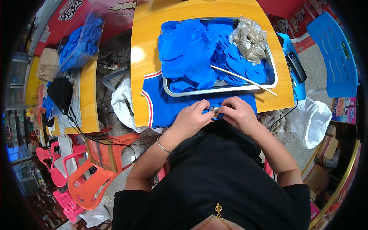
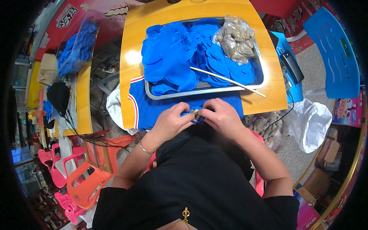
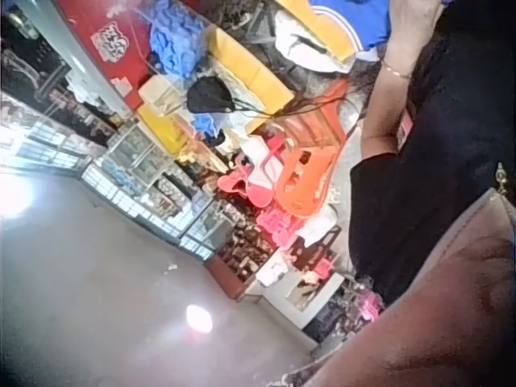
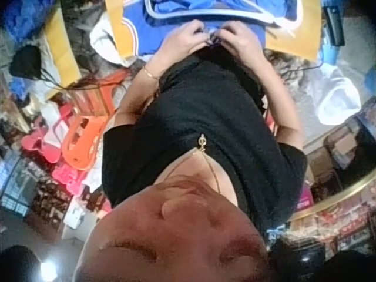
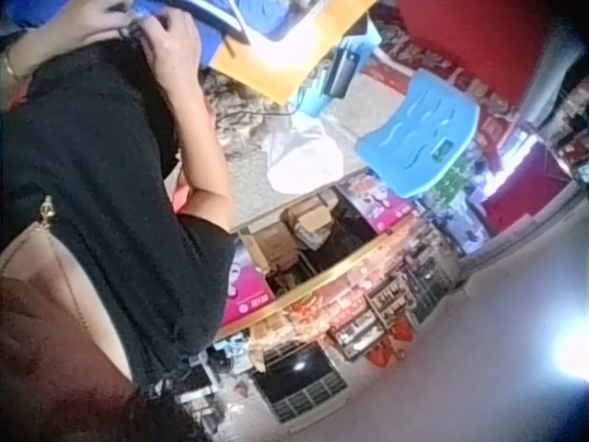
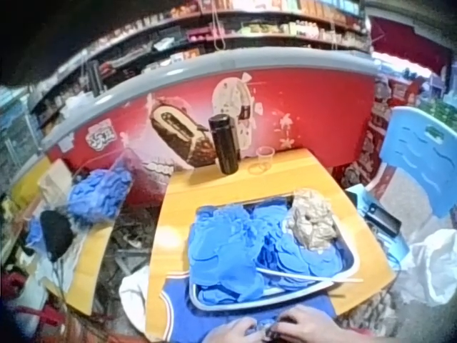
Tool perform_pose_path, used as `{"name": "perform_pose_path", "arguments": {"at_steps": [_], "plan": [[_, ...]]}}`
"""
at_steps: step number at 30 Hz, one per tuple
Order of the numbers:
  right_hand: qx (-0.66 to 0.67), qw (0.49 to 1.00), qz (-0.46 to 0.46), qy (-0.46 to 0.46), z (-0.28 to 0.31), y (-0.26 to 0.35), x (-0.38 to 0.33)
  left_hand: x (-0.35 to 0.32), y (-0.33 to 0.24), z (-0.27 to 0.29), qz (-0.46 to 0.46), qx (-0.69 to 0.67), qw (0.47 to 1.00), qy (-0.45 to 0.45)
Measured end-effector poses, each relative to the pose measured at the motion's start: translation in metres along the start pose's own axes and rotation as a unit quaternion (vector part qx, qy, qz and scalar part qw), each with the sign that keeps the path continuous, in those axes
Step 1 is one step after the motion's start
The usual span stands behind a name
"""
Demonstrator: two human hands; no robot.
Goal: Manipulating and assembling small blue fabric pieces using a wooden stick tool.
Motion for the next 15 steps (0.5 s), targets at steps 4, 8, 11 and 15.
{"name": "perform_pose_path", "arguments": {"at_steps": [4,8,11,15], "plan": [[0.014,0.999,0.002,0.029,-0.005,-0.002,0.001,0.007,-0.002,0.001,-0.014,0.01,1.0,0.025],[0.06,0.998,-0.01,0.022,-0.007,-0.007,0.002,0.013,-0.005,0.003,-0.044,0.034,0.998,0.015],[0.046,0.999,-0.009,0.008,-0.004,-0.01,0.002,0.016,-0.016,0.013,-0.071,0.036,0.996,-0.039],[0.035,0.999,0.001,0.003,-0.003,-0.008,0.004,0.014,-0.013,0.006,-0.085,0.049,0.995,-0.034]]}}
Point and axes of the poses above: each hand's wrist, its own x-axis towards the middle knuckle, its own z-axis out of the back of the hand, y = z × x, the point moved 7 cm from there along x, towards the middle knuckle, and after that the axes turned 3 degrees about -y, right-handed, at the moved point
